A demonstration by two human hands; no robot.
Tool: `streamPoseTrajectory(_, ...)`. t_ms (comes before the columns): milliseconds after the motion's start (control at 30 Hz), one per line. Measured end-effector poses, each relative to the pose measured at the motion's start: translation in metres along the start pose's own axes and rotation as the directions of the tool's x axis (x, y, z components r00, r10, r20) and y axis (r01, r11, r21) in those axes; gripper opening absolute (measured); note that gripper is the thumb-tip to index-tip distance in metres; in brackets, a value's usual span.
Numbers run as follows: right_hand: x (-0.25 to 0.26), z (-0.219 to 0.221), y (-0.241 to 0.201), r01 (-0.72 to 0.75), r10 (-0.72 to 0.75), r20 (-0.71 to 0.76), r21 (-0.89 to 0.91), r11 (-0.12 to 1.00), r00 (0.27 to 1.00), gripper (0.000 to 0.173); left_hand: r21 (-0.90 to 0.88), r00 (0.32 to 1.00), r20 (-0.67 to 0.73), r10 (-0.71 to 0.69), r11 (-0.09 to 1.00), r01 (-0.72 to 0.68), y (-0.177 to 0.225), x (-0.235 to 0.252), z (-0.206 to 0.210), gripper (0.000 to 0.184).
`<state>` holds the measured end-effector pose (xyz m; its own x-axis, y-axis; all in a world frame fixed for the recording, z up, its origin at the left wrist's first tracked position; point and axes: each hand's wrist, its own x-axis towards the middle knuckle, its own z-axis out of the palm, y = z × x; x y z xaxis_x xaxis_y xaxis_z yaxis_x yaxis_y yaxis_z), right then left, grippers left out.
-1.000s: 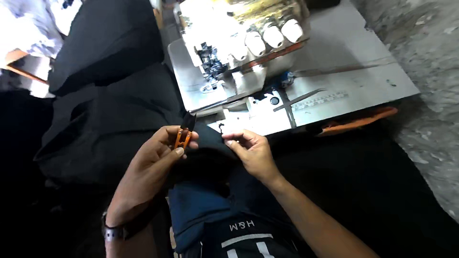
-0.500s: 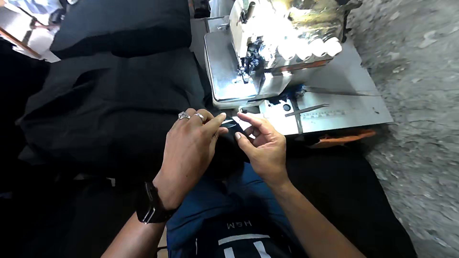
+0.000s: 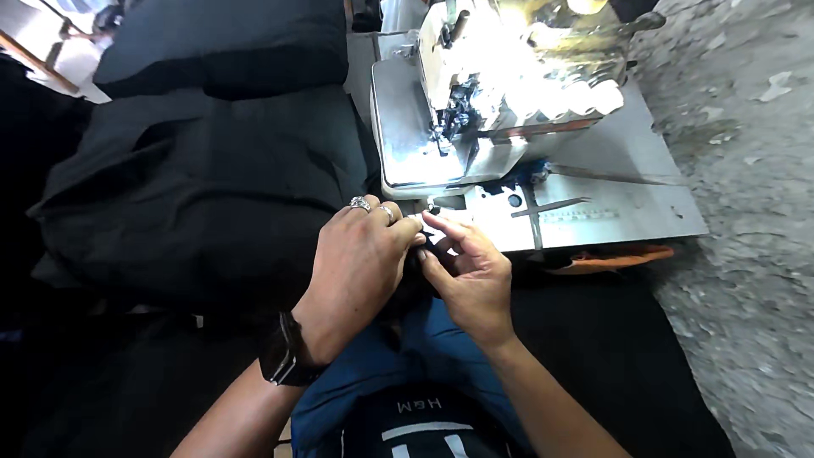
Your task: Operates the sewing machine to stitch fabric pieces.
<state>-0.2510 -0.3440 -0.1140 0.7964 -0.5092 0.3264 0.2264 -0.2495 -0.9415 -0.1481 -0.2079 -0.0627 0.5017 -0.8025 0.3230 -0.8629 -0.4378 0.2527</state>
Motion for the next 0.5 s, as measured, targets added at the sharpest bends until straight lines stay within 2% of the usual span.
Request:
streamPoseTrajectory(100, 0.002, -0.01, 0.004, -0.068, 0.068, -0.002, 0.035, 0.997, 0.998, 0.042, -0.077, 0.997, 0.007, -0.081, 0.994, 0.081, -0.006, -0.001, -0.01, 0.023)
streamPoseTrajectory(167, 0.015, -0.021, 0.016, -0.181, 0.185, -0.026, 0.1, 0.978, 0.982, 0.048, -0.131, 0.986, -0.046, -0.161, 0.979, 0.154, -0.009, 0.0, -0.029, 0.029)
streamPoseTrajectory(267, 0.027, -0.039, 0.051, -0.41, 0.415, 0.024, 0.217, 0.886, 0.91, 0.068, -0.127, 0.975, -0.098, -0.199, 0.974, 0.186, 0.009, 0.021, -0.029, 0.036)
streamPoseTrajectory(300, 0.022, -0.044, 0.055, -0.454, 0.455, 0.054, 0.238, 0.858, 0.889, 0.068, -0.148, 0.98, -0.076, -0.182, 0.974, 0.169, 0.022, 0.032, -0.02, 0.036)
streamPoseTrajectory(400, -0.006, -0.054, 0.044, -0.522, 0.502, 0.143, 0.274, 0.808, 0.853, 0.045, -0.296, 0.995, 0.015, -0.101, 0.95, 0.101, 0.065, 0.067, 0.034, 0.031)
streamPoseTrajectory(500, -0.03, -0.06, 0.047, -0.607, 0.585, 0.163, 0.242, 0.757, 0.795, 0.014, -0.349, 0.977, 0.173, -0.127, 0.919, 0.181, 0.088, 0.102, 0.106, 0.028)
